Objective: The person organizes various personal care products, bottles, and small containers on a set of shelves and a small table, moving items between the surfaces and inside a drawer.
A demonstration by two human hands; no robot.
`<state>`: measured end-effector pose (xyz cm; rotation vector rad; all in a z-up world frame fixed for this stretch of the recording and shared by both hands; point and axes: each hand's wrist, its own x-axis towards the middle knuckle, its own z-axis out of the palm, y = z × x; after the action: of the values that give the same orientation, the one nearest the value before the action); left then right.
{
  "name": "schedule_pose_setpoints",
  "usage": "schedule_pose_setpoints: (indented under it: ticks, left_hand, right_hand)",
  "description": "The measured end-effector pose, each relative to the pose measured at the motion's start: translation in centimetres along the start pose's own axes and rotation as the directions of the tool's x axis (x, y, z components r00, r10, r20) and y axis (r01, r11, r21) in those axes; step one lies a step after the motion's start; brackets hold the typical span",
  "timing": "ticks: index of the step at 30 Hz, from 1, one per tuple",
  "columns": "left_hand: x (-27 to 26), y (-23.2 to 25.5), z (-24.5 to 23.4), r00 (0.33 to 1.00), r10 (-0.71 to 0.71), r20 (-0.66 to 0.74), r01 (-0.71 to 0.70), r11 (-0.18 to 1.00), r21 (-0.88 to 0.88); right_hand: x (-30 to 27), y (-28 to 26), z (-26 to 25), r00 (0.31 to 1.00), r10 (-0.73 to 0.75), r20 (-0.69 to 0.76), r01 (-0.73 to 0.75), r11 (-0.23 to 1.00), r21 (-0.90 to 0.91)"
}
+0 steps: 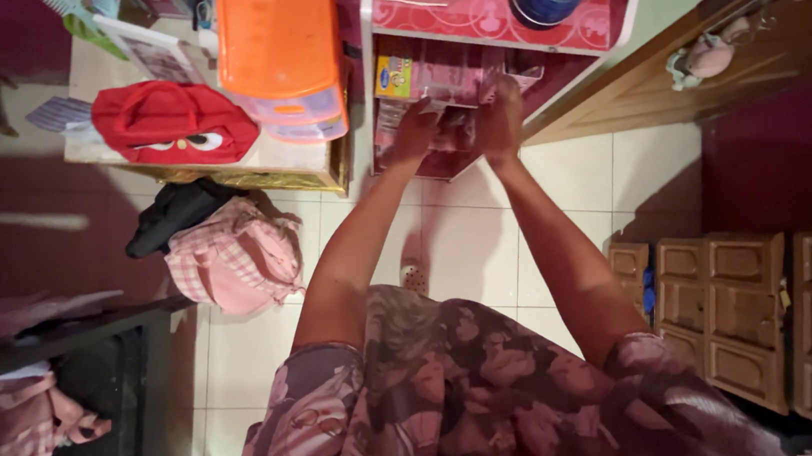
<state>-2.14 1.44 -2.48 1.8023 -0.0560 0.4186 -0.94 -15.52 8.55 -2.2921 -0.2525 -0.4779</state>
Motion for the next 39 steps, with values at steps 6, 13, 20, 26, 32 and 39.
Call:
schedule_pose_setpoints:
  ticks: [6, 13, 20, 26, 32, 39]
  left_hand:
    - [-3.9, -0.8, -6.9, 0.968, -0.241, -0.073, 0.238, 0.970, -0.055]
    - [-6.1, -1.3, -18.3, 0.709, -0.614, -0.345, 0.490, 0.782, -0.385]
    - [-3.1, -3.8, -28.8, 0.672, -0.079, -0.736, 0.361, 0.903, 0.233]
    - [0.8, -6.4, -36.4, 0.482, -0.515, -0.708, 0.469, 0.835, -0.288]
    - [1.9, -6.9, -39.4, 0.588, -0.637, -0.499, 0.507, 0.770, -0.387]
    - [-3.5, -1.8, -37.2, 0.564, -0.259, -0.784, 0.256, 0.958, -0.132]
  right_hand:
    - [-3.6, -6.1, 4.7, 0.873, -0.317, 0.371, 0.247, 0.943, 0.225]
    - [-5.8, -12.0, 15.2, 0.763, -0.429, 0.483, 0.163, 0.851, 0.499]
    - [-8.3, -18.5, 22.8, 0.659, -0.434, 0.614, 0.058, 0.843, 0.534]
    - [-10.7, -18.9, 24.9, 0.684, -0.452, 0.572, 0.208, 0.873, 0.441]
    - [-11.4, -18.3, 24.5, 0.720, -0.484, 0.497, 0.221, 0.839, 0.497]
    - [-11.4, -19.9, 22.3, 0.747, -0.218, 0.628, -0.321, 0.708, 0.628]
